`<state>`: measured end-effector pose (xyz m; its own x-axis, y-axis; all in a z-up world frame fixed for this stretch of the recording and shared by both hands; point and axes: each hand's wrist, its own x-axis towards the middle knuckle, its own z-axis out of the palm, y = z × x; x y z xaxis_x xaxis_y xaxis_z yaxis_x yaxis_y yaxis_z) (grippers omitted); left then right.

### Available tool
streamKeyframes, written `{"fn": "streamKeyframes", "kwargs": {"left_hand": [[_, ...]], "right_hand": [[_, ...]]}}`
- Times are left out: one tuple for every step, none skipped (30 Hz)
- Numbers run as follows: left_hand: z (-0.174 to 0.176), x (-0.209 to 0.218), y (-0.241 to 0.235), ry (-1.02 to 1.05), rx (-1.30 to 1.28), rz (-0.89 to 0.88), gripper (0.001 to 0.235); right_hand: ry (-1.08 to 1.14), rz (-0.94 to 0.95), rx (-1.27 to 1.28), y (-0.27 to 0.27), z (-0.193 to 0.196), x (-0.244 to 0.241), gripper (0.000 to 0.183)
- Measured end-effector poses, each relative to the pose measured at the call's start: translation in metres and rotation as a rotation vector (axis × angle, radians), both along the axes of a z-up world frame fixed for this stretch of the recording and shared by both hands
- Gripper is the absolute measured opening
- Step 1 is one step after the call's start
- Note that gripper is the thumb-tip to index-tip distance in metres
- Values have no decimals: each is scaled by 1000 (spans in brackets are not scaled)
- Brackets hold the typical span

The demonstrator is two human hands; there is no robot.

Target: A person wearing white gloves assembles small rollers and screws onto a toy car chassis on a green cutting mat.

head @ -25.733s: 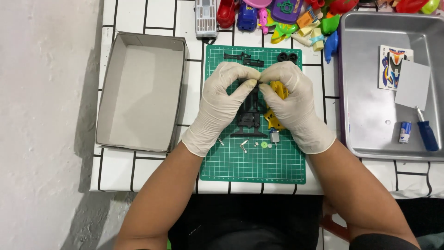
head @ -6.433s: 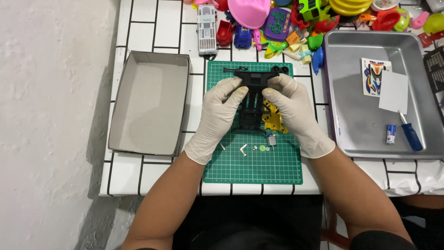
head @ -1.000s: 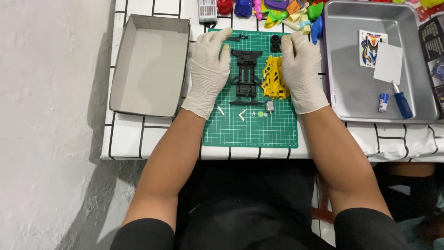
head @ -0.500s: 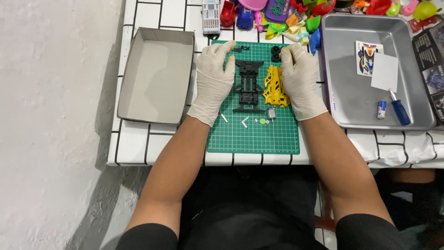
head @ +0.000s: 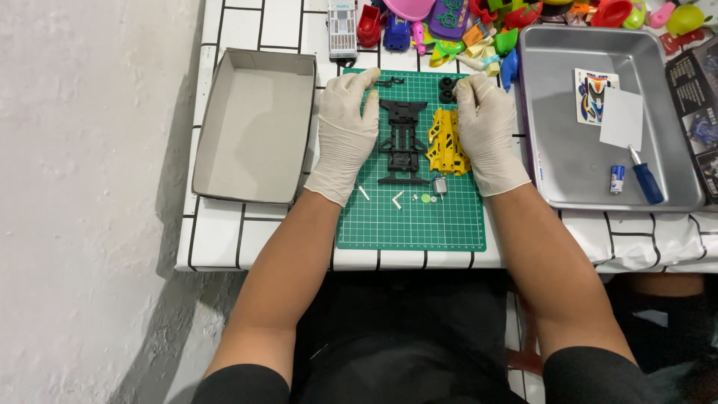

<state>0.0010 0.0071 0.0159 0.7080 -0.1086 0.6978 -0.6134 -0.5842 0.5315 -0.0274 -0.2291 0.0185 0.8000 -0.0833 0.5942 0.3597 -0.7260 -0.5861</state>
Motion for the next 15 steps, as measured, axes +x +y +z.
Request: {"fn": "streamKeyframes", "kwargs": {"left_hand": [[0, 0, 0, -1, 0, 1, 26], [0, 1, 0, -23, 4, 9, 25], [0, 2, -1, -46, 7, 15, 25], [1, 3, -1, -48, 7, 15, 25], [0, 2, -1, -47, 3, 10, 24], [0, 2, -1, -46, -2, 5, 24], [0, 2, -2, -44, 1, 2, 24], [0, 1, -2, -48, -2, 1, 24], [0, 1, -3, -52, -6, 0, 25], [2, 0, -4, -51, -4, -3, 25], [3, -1, -4, -44, -5, -6, 24], [5, -2, -4, -38, -5, -10, 23], [5, -1, -4, -37, -4, -11, 23], [4, -1, -4, -40, -9, -22, 23], [4, 0, -4, -44, -14, -32, 23]], "right_hand": [[-1, 1, 0, 1, 1, -1, 24], [-1, 18, 15, 2, 2, -1, 24], [-3, 34, 30, 2, 3, -1, 24], [-5, 34, 30, 4, 6, -2, 24], [25, 25, 49, 5, 8, -4, 24], [55, 16, 68, 6, 9, -6, 25], [57, 13, 70, 6, 10, -6, 25], [58, 13, 73, 6, 12, -7, 24], [59, 13, 76, 6, 13, -7, 23], [60, 10, 78, 5, 11, -7, 23], [55, 10, 73, 3, 9, -6, 23], [50, 9, 67, 2, 8, -5, 22], [50, 9, 68, 3, 9, -5, 22], [58, 13, 82, 4, 10, -6, 21], [64, 18, 96, 5, 11, -6, 21]]}}
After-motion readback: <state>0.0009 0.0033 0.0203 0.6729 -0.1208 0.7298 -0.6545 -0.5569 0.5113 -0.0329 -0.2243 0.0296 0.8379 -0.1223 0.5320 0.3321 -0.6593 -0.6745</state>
